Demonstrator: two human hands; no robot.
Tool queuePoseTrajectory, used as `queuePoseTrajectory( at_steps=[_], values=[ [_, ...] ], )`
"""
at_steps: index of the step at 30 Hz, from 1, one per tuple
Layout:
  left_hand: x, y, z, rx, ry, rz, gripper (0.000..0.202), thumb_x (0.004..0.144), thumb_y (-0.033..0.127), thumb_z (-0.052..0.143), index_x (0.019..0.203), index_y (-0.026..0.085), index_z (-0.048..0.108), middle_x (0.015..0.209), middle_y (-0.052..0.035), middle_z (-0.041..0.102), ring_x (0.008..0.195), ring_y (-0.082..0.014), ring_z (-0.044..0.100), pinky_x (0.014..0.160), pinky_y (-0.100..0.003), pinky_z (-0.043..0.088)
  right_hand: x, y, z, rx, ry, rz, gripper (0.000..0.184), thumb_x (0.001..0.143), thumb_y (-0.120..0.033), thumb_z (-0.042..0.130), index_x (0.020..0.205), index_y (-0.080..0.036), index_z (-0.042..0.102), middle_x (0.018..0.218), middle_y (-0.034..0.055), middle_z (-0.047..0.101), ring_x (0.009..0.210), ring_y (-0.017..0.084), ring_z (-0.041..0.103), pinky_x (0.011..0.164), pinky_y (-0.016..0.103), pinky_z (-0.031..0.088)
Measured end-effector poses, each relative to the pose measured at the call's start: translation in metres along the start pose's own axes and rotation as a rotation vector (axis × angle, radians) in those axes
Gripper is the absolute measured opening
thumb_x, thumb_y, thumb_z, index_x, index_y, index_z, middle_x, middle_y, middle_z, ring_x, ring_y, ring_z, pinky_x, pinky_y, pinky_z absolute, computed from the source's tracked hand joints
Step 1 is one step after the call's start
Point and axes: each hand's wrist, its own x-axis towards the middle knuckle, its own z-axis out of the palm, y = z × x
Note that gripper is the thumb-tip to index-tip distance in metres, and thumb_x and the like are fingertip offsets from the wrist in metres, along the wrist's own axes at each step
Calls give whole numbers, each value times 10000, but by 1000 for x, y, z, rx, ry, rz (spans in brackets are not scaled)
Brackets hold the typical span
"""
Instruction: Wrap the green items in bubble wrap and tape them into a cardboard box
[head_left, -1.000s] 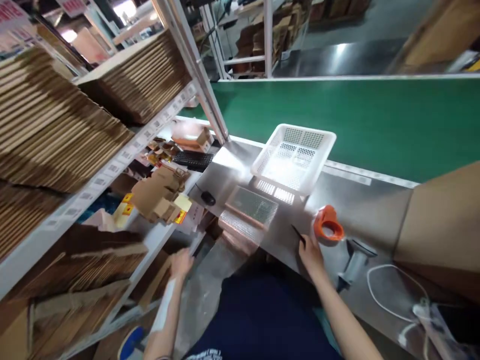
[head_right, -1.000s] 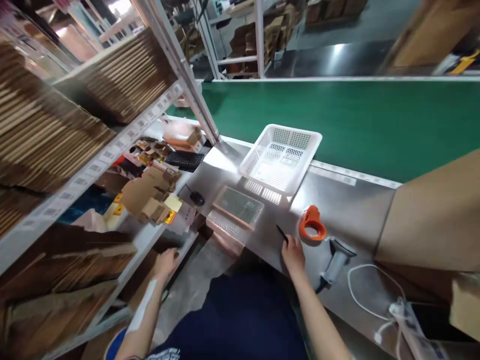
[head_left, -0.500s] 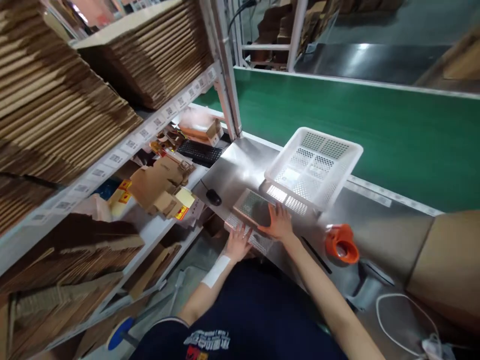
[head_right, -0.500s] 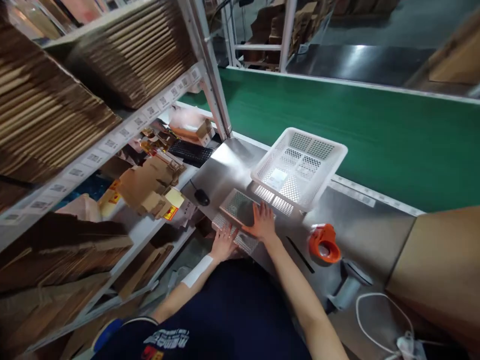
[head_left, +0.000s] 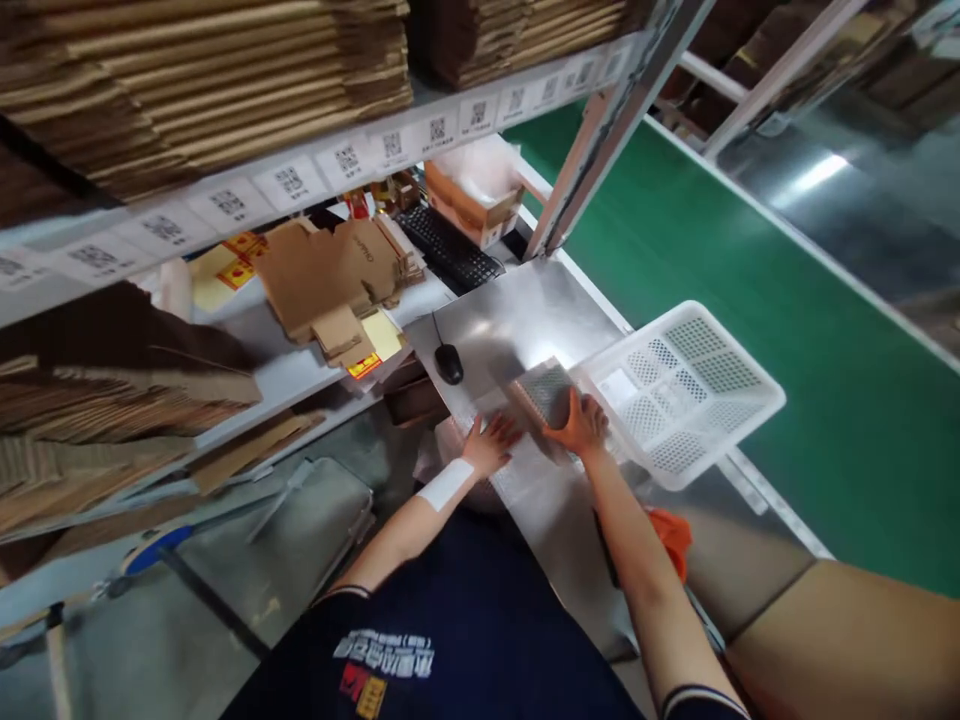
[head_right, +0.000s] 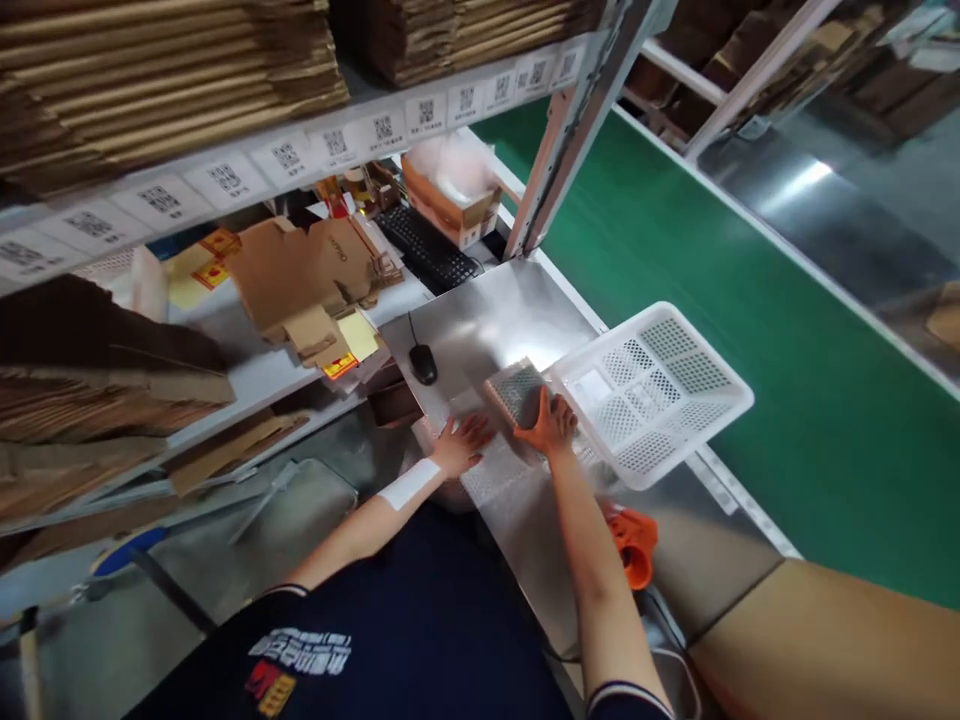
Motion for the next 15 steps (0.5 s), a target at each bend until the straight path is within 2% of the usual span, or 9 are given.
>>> queuePoseTrajectory(
  at_steps=[3, 6, 10, 12, 15],
  values=[
    [-5, -6, 2, 5, 8, 24, 648, 1004, 378, 664, 1631, 300, 522, 1746, -113, 415, 1654, -358, 326, 1346, -678, 218, 4, -3, -7, -30, 9, 19, 1263, 722, -538, 870, 1732, -171, 207, 1663, 315, 350, 1518, 538, 379, 1192, 637, 318],
    [-32, -8, 11, 6, 38, 0, 662, 992, 405, 677, 1624, 267, 533, 1748, -126, 413, 1654, -369, 320, 1348, -647, 232, -14, -17, -4, -65, 125, 3, 1232, 743, -532, 877, 1727, -138, 248, 1643, 329, 376, 1470, 536, 417, 1188, 658, 319],
    [-60, -5, 21, -29, 42, -42, 701, 1001, 392, 662, 1658, 225, 483, 1758, -159, 386, 1655, -402, 303, 1338, -670, 231, -67, -49, 14, -101, 286, -57, 1005, 910, -536, 744, 1723, -138, 308, 1682, 340, 349, 1490, 546, 380, 1186, 705, 305],
    [-63, -4, 23, -56, 34, -60, 685, 1003, 363, 648, 1654, 220, 490, 1759, -162, 384, 1655, -406, 300, 1340, -681, 209, -99, -67, 25, -107, 297, -119, 827, 995, -463, 638, 1718, -178, 357, 1682, 308, 392, 1480, 523, 417, 1171, 689, 347],
    [-59, -5, 24, -112, 29, -74, 645, 976, 297, 656, 1608, 214, 556, 1754, -159, 398, 1655, -398, 300, 1353, -673, 165, -138, -86, 40, -100, 235, -211, 664, 1026, -270, 533, 1685, -245, 458, 1612, 243, 529, 1392, 455, 544, 1109, 613, 465]
  ],
)
